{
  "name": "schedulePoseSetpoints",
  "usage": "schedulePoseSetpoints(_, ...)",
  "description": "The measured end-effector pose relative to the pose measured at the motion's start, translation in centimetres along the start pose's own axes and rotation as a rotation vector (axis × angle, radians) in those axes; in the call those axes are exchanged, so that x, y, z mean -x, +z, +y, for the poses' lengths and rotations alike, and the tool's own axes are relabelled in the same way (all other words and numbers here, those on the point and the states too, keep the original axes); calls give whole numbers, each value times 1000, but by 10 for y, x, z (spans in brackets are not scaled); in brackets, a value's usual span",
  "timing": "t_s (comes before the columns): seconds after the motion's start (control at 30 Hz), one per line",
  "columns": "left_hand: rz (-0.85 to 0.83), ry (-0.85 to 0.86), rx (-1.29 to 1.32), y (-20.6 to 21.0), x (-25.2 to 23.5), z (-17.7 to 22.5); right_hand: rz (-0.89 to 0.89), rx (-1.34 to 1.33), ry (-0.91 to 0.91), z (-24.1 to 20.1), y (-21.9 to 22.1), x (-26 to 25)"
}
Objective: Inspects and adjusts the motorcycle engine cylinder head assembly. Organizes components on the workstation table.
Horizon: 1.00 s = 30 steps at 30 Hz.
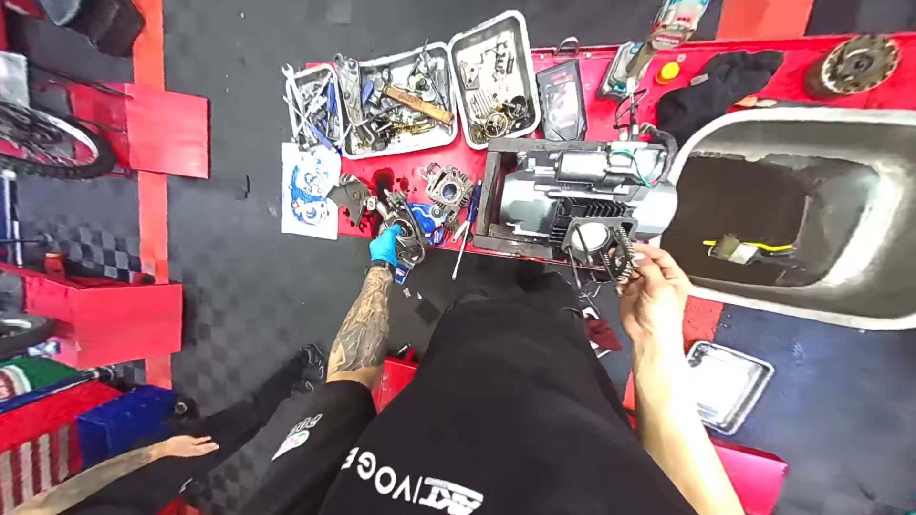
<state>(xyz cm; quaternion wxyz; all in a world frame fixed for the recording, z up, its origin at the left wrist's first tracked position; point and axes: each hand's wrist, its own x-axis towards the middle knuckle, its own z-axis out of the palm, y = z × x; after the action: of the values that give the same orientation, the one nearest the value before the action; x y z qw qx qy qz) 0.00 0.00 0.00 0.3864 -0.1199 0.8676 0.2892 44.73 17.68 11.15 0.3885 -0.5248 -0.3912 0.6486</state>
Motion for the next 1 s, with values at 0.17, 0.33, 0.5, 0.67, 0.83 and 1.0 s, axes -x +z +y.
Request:
schedulePoseSetpoints(0.17, 80, 144, 332, -23, 44, -33, -107, -8, 53, -7, -9, -10)
schedulePoseSetpoints(0.33, 58, 226, 628, -15, 142, -56, -335, 9, 59, -15, -29, -25)
schedulePoseSetpoints(0.5, 138, 317, 765, 23, 243, -78, -497, 47, 114, -26, -40, -35)
schedulePoseSetpoints(0.67, 212, 502, 679, 59, 309, -117, -564, 24, 252, -31, -53, -42)
schedulePoseSetpoints(0.83, 218, 626, 727, 94, 373, -121, -640, -21, 348, -33, -60, -44)
schedulePoseSetpoints(1.0, 190, 799, 723, 112, 403, -108, -659, -6, 378, -40, -62, -51)
